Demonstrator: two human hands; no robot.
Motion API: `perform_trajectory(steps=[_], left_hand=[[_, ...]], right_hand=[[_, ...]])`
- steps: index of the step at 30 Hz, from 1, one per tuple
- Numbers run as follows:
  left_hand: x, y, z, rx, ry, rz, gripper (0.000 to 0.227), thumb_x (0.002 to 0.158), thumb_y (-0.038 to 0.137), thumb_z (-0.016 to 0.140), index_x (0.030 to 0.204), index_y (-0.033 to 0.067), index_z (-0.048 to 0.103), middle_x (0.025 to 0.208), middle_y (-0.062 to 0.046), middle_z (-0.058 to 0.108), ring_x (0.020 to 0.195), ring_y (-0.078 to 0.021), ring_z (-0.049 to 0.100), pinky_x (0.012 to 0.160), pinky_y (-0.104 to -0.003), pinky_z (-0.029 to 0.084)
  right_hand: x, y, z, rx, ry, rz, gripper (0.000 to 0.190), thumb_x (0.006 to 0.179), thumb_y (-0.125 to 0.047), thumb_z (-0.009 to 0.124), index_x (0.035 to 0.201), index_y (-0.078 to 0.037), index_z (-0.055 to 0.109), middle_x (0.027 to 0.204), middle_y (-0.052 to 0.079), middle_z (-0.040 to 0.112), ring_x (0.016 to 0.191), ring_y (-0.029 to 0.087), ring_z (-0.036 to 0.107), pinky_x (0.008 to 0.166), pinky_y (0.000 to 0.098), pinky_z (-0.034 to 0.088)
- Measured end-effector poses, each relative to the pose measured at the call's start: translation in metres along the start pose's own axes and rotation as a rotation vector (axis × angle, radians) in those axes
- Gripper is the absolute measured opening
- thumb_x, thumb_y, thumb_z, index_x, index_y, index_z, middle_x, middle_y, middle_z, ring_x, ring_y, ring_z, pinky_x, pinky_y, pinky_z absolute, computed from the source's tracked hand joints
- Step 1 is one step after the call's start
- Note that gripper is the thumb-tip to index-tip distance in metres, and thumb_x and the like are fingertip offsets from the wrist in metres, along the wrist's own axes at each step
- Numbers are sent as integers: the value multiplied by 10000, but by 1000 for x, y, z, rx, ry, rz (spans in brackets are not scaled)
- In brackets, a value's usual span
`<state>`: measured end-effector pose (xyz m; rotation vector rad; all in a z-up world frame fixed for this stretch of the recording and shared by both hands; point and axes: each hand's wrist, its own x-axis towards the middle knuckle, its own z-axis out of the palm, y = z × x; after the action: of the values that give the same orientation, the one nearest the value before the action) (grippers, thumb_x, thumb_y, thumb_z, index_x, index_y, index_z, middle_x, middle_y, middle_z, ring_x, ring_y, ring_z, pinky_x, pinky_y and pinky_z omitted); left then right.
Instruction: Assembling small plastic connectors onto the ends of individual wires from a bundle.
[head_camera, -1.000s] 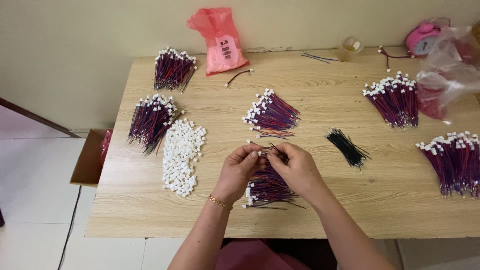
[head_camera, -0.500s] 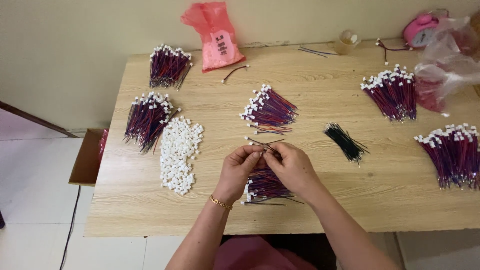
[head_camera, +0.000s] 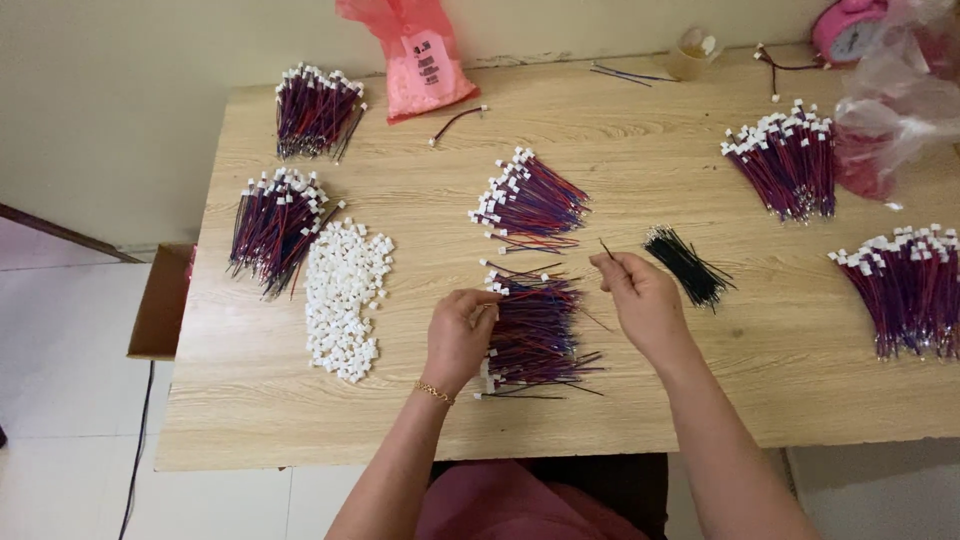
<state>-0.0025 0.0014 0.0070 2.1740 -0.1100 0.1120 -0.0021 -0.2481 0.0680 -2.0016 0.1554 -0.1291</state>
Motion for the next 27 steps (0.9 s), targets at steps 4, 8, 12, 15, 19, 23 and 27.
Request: perform_trajectory(steps=[4,8,12,15,19,23,27], left_hand=[[18,8,12,99,86,158,131,794,117,737,908,178,750,825,-44,679,817,-271,674,739,-364,530],[44,30,29,260,-16,361,170,831,134,690,974,213,739,873,-30,686,850,-271,676,719,-378,547],[63,30,53,584,-218,484,176,875,205,611,975,306,713,989,75,681,965,-204,634,750,-344,537],[71,16,67,671,-311,464,148,895,271,583,901,324,721,990,77,694,976,-215,623,781,-359,514],[76,-2,70,656,-333,451,135,890,263,583,875,317,706,933,75,696,950,-203,634,776,-344,509],[73,18,43,365,-365,362,130,888,159,610,931,212,720,955,-15,720,942,-281,670,771,-410,544],[62,48,-1,-50,-402,163,208,838,150,676,1041,171,719,962,-96,730,979,-319,673,818,-443,543]], right_hand=[[-2,3,7,28,4,22,218,1041,-232,479,1084,-61,607,634,73,556,606,192,533,601,336,450],[-6,2,20,29,-68,56,147,982,-179,559,1032,-67,640,627,75,601,588,186,559,589,325,483],[2,33,32,156,-70,73,103,919,-116,651,995,-59,692,605,42,576,538,111,540,532,259,469],[4,32,29,194,-77,127,141,901,-126,682,1021,-52,672,707,75,640,604,125,576,504,247,511],[7,32,30,231,-93,135,148,909,-108,666,1035,-32,645,734,87,648,610,122,569,492,231,503],[3,25,31,256,-134,152,149,909,-126,653,1010,-20,627,734,85,630,609,120,554,482,224,491],[3,10,25,257,-128,115,121,880,-88,662,986,-35,639,724,59,617,633,115,547,497,222,462]])
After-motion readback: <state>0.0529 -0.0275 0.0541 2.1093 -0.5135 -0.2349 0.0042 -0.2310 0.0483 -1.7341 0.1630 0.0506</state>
